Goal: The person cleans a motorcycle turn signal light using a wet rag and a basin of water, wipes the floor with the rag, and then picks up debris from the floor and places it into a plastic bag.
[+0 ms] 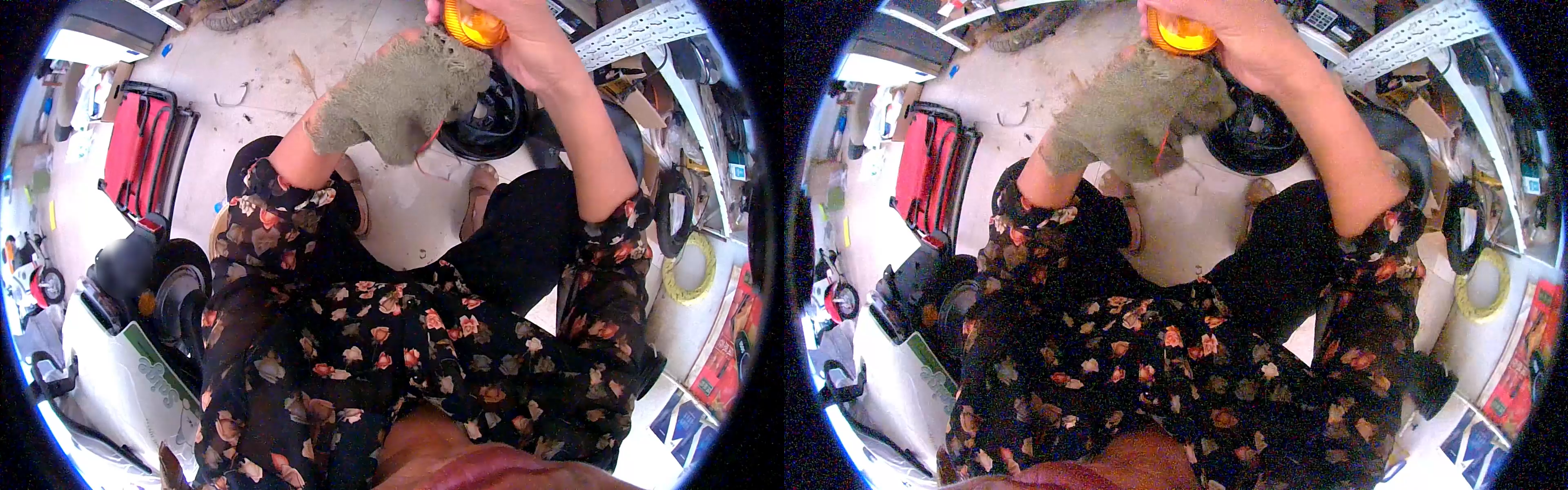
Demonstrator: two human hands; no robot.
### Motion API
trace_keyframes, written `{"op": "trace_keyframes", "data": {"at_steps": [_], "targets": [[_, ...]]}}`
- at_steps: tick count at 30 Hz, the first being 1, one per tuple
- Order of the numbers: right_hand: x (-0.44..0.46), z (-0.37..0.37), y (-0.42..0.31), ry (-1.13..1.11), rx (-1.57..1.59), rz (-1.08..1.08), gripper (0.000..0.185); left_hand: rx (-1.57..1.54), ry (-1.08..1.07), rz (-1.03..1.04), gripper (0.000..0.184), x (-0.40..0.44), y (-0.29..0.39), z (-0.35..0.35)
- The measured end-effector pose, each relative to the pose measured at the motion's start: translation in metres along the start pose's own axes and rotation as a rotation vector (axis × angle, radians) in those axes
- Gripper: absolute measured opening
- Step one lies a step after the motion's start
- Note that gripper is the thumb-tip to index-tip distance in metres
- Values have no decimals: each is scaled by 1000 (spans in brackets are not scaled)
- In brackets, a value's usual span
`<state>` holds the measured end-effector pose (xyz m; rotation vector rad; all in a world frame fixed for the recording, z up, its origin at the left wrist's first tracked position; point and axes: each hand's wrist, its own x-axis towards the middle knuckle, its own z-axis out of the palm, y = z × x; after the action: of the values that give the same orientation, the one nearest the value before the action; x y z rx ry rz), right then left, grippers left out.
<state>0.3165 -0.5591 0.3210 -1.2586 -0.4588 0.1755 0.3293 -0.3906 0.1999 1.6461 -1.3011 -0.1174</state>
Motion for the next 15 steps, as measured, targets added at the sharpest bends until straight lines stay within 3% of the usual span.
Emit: {"op": "trace_keyframes", "data": {"at_steps": [2,3,5,6,8,12,14,15], "targets": [[0,-3,3,-53,78,-28,21,-38,24,3,44,7,21,-9],[0,-2,3,-88,146,-31,21,-539,158,-182,44,2,13,5],[-2,0,1,-162,282,-39,20,-532,227,-235,40,-2,3,10],[-2,3,-1,-162,337,-19,20,-27,158,-98,36,-6,-3,4],[-4,10,-5,-159,447,20,20,271,157,95,33,-5,1,1],[-2,5,-3,-42,128,-36,20,-367,234,86,36,-2,6,2],[-4,7,-3,126,40,-65,18,-256,145,35,37,0,7,1],[-4,7,-1,182,43,-68,17,-35,88,41,37,2,8,1]]}}
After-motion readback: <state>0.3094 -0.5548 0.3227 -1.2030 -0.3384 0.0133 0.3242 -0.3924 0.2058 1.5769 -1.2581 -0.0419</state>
